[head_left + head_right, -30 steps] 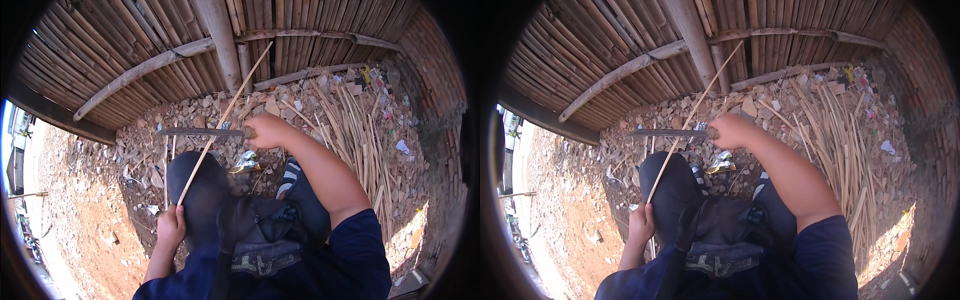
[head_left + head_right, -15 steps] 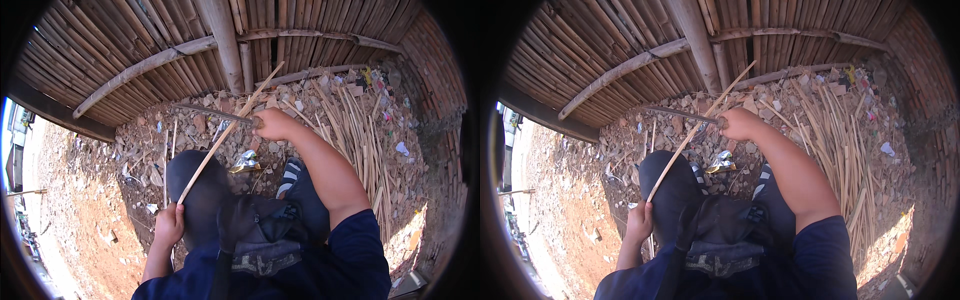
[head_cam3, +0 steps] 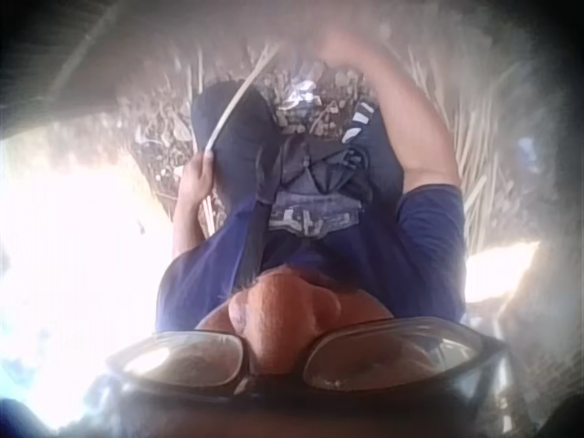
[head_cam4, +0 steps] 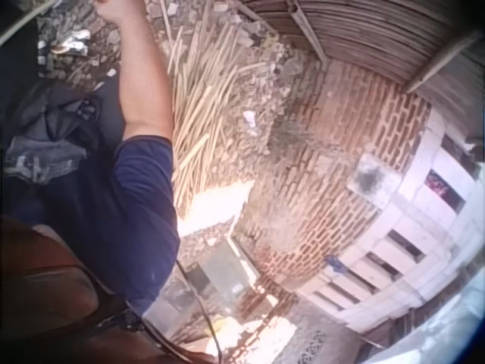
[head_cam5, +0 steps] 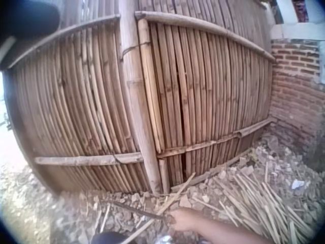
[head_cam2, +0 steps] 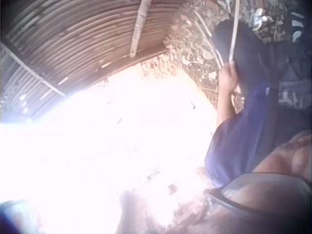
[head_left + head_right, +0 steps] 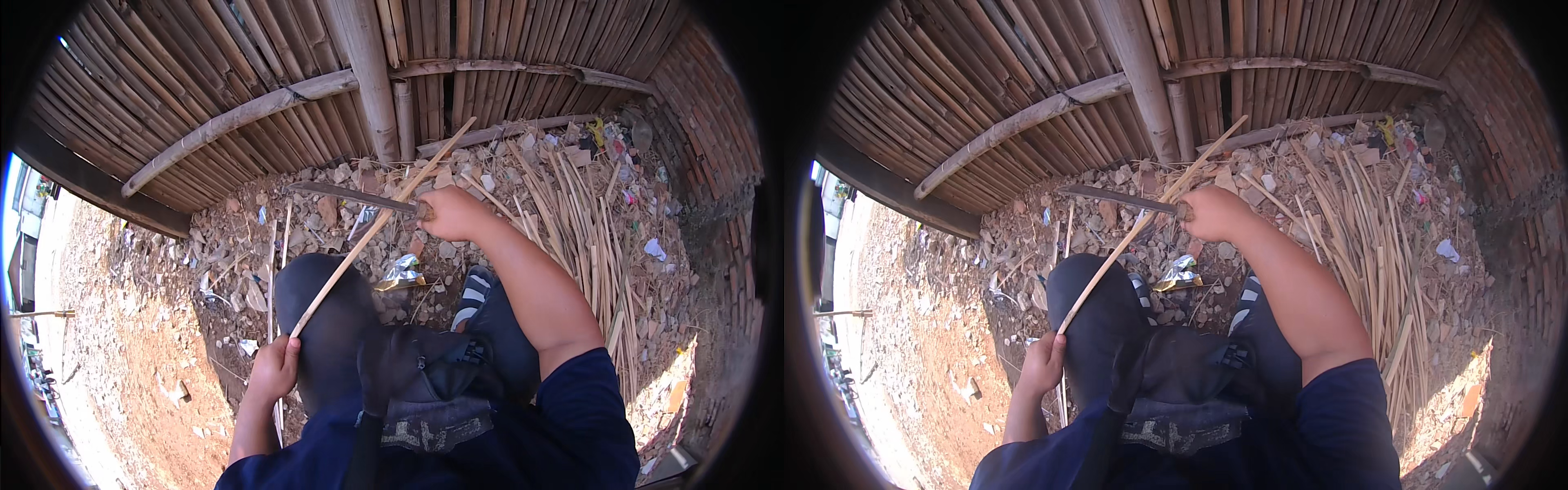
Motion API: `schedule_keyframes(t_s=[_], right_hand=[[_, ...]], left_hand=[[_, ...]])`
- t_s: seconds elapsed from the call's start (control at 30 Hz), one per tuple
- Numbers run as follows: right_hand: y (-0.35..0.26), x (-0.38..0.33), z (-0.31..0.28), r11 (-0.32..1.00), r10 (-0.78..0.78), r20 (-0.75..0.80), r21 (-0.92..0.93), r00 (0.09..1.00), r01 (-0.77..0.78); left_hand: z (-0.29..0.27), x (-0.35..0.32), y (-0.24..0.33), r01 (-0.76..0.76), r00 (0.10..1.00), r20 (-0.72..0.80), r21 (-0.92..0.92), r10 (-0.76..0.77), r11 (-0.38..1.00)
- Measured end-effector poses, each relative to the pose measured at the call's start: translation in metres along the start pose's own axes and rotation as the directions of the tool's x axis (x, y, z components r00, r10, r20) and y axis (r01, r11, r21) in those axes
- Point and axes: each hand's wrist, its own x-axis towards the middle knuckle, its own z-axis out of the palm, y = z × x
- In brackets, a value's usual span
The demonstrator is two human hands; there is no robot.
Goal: The person scrapes a long piece of wood using a large knife, held by both hands, while sitting on the ground surrounded by wood shavings.
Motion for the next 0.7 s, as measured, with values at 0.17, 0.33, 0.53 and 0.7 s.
schedule_keyframes(t_s=[0.17,0.33,0.53,0.7], right_hand=[[-0.023,-0.002,-0.003,0.997,-0.079,0.052,-0.015,0.996,0.080],[0.036,0.016,0.013,0.988,0.006,-0.098,0.155,0.995,0.009],[-0.032,-0.011,-0.001,0.995,-0.077,0.052,-0.057,0.996,0.080],[0.033,0.017,0.018,0.993,-0.065,-0.097,0.093,0.993,0.074]], left_hand=[[0.002,0.000,-0.013,-0.003,1.000,0.009,-0.046,0.004,0.999],[-0.001,0.005,-0.006,-0.011,0.999,0.037,-0.106,0.015,0.994],[-0.002,0.004,-0.017,0.008,0.999,0.054,-0.083,-0.003,0.996],[0.001,0.009,-0.027,0.054,0.989,0.149,-0.210,-0.022,0.976]])
